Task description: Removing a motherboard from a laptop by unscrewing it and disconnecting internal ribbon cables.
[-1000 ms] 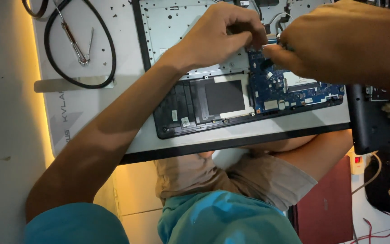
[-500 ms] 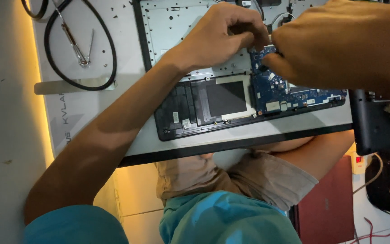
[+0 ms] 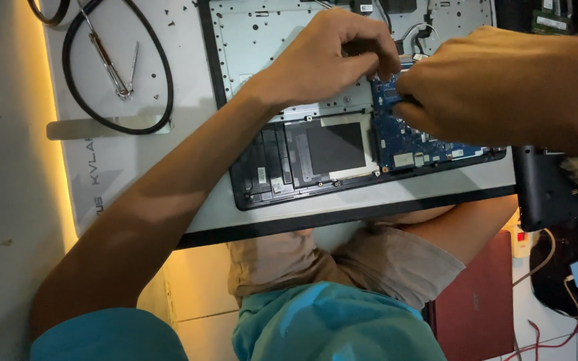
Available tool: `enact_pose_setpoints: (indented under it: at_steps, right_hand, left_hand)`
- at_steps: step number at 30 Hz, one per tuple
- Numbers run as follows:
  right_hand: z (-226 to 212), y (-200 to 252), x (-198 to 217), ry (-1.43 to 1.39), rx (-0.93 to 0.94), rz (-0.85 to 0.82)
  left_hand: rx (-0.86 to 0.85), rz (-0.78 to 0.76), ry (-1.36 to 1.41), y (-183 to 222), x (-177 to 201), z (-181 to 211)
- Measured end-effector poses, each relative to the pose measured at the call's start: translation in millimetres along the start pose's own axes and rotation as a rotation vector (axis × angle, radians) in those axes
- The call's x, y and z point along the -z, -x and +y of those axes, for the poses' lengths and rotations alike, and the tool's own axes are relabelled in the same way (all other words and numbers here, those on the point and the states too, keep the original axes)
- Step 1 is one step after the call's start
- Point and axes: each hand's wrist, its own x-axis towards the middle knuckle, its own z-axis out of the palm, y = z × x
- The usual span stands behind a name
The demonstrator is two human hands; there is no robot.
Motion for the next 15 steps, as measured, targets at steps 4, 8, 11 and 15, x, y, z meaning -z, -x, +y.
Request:
enact_pose_setpoints:
  at_steps: [4,8,11,15]
  right_hand:
    - [2,-5,3,-0.081,-0.054,-0.038]
    - [6,-18,-6,-0.038,-0.067,-0.018]
    - [10,-17,-9,-0.059,-0.086,0.001]
    - [11,-15,-10,-0.101,-0.104,-0.012]
  left_hand:
    - [0.025,0.015,-0.009,1,0,3]
    - [0.023,0.007,0.004,0,-1,0]
    - [0.028,0.008,0.014,1,1,1]
    - [0.02,0.032,0.017,2,1,1]
